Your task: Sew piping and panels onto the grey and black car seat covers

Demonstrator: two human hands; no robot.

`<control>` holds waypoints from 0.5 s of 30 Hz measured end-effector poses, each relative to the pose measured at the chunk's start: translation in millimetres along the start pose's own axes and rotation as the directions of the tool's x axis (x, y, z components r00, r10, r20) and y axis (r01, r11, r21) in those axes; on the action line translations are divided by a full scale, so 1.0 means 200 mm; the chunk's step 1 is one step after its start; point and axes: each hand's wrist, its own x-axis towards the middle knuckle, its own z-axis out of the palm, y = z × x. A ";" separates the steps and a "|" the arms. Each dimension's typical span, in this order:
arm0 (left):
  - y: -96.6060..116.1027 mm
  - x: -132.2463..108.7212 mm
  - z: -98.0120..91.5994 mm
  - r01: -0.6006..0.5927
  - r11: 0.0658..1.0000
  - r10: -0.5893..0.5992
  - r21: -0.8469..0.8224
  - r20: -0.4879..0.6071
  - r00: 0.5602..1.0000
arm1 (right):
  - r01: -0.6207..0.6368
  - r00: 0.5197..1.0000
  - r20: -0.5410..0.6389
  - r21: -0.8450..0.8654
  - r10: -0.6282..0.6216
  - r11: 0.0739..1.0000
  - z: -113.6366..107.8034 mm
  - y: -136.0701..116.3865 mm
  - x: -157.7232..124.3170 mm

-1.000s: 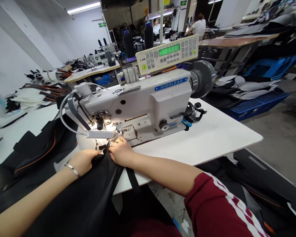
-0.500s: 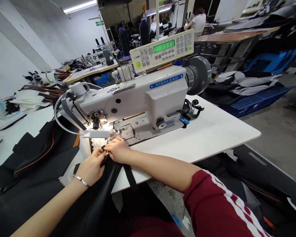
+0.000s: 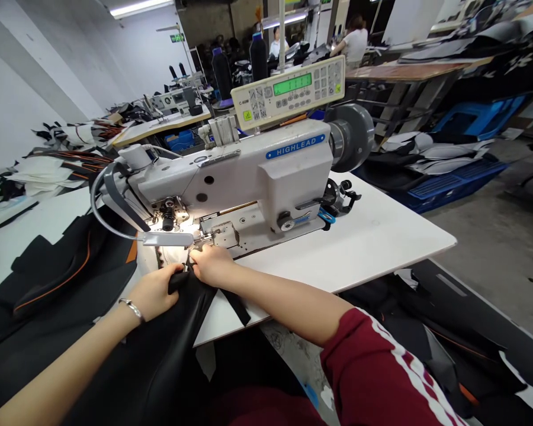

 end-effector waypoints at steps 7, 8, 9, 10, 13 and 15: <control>0.06 0.04 -0.10 -0.022 1.000 0.021 0.011 0.076 0.997 | 0.032 0.999 0.020 -0.055 -0.031 0.998 0.00 -0.02 -0.03; 0.07 0.03 -0.08 -0.013 0.999 0.010 0.037 0.071 0.997 | 0.034 0.999 0.009 -0.065 -0.033 0.997 0.00 -0.02 -0.03; 0.09 0.02 -0.06 0.007 0.999 -0.009 0.054 0.052 0.999 | 0.032 0.999 0.000 -0.073 -0.032 0.997 0.00 -0.02 -0.03; 0.10 0.01 -0.03 0.030 0.998 -0.031 0.059 0.023 0.999 | 0.026 1.000 -0.006 -0.079 -0.026 0.997 0.00 -0.01 -0.03; 0.12 -0.02 0.06 0.068 0.996 -0.065 0.053 -0.067 0.996 | -0.003 1.000 0.019 -0.081 0.004 0.997 0.01 0.00 -0.02; 0.11 -0.02 0.09 0.058 0.996 -0.051 0.074 -0.094 0.994 | -0.010 0.999 0.047 -0.077 0.013 0.997 0.01 0.01 0.00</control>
